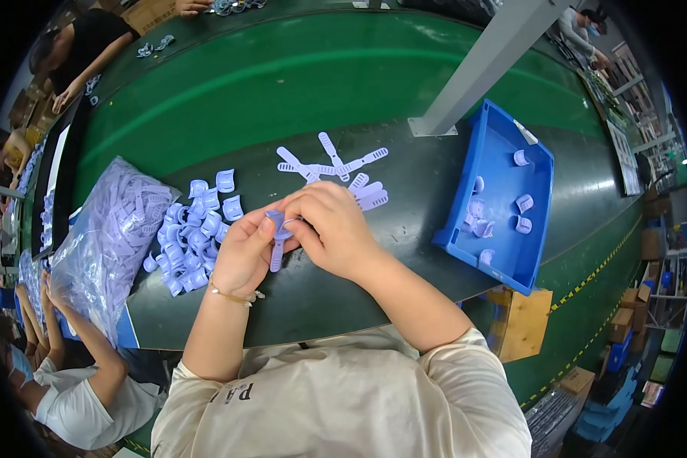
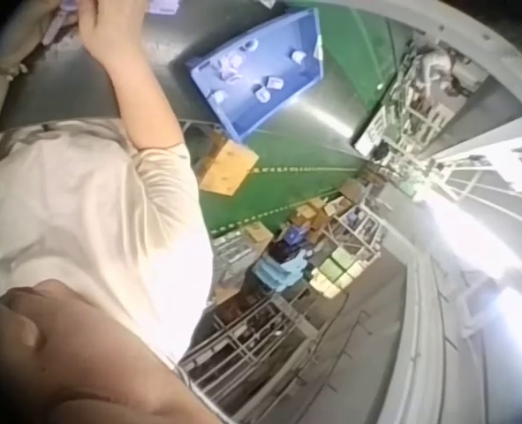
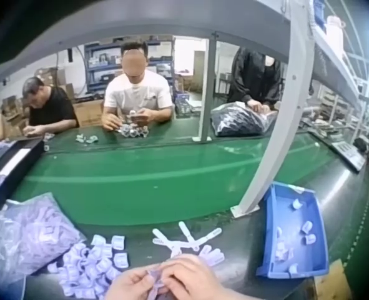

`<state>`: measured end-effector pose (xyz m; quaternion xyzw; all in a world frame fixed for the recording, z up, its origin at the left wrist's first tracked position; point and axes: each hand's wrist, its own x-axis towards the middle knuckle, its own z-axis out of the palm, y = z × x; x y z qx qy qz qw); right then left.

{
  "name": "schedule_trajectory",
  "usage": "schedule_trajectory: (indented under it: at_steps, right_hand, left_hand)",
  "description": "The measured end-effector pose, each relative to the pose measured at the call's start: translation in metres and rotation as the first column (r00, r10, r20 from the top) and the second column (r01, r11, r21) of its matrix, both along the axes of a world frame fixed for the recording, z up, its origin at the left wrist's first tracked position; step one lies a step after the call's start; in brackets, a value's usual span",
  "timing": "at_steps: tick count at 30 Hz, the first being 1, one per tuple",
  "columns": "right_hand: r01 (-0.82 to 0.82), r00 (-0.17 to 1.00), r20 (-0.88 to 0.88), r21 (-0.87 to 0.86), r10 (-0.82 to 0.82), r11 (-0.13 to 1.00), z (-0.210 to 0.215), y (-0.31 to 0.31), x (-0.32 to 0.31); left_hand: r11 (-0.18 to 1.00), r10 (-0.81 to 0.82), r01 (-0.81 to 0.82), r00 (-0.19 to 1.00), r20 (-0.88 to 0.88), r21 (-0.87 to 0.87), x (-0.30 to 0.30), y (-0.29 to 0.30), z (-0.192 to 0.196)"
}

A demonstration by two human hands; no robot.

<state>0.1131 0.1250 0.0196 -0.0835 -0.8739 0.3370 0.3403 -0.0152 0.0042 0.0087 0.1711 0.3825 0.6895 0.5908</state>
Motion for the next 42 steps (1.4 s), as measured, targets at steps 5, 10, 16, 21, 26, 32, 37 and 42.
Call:
schedule_trajectory:
  at_steps: [5, 10, 16, 21, 26, 32, 37, 42]
  right_hand:
    - [0.086, 0.996, 0.012, -0.067, -0.085, 0.994, -0.001, -0.004, 0.0]
    - [0.116, 0.993, 0.026, -0.07, -0.115, 0.991, -0.004, -0.004, 0.001]
    - [0.035, 0.994, -0.105, 0.085, -0.026, 0.996, -0.005, -0.003, 0.001]
    - [0.11, 0.992, -0.062, 0.044, -0.107, 0.993, -0.01, -0.007, -0.001]
    - [0.093, 0.99, -0.082, -0.249, -0.117, 0.964, -0.016, -0.012, -0.002]
    - [0.113, 0.968, -0.18, -0.306, -0.174, 0.945, -0.015, -0.005, -0.002]
    - [0.047, 0.998, -0.039, -0.254, -0.058, 0.966, -0.008, 0.002, 0.004]
    - [0.11, 0.992, -0.035, -0.208, -0.12, 0.972, -0.004, 0.007, 0.005]
  left_hand:
    - [0.997, -0.081, 0.081, 0.996, 0.048, -0.011, -0.003, 0.0, -0.002]
    - [0.995, -0.092, 0.093, 0.995, 0.041, -0.019, -0.002, 0.0, -0.006]
    - [0.999, -0.049, 0.051, 0.978, 0.204, -0.007, -0.001, 0.0, -0.008]
    - [1.0, -0.014, 0.017, 0.974, 0.224, -0.01, 0.008, 0.003, -0.008]
    - [1.0, -0.018, 0.022, 0.978, 0.207, -0.019, 0.009, 0.003, -0.007]
    - [0.997, -0.019, 0.035, 0.978, 0.207, -0.075, 0.015, 0.0, -0.001]
    - [0.999, -0.032, 0.033, 0.997, -0.074, 0.004, 0.014, -0.002, -0.004]
    - [0.997, 0.045, -0.015, 0.912, -0.408, 0.078, 0.017, -0.004, -0.006]
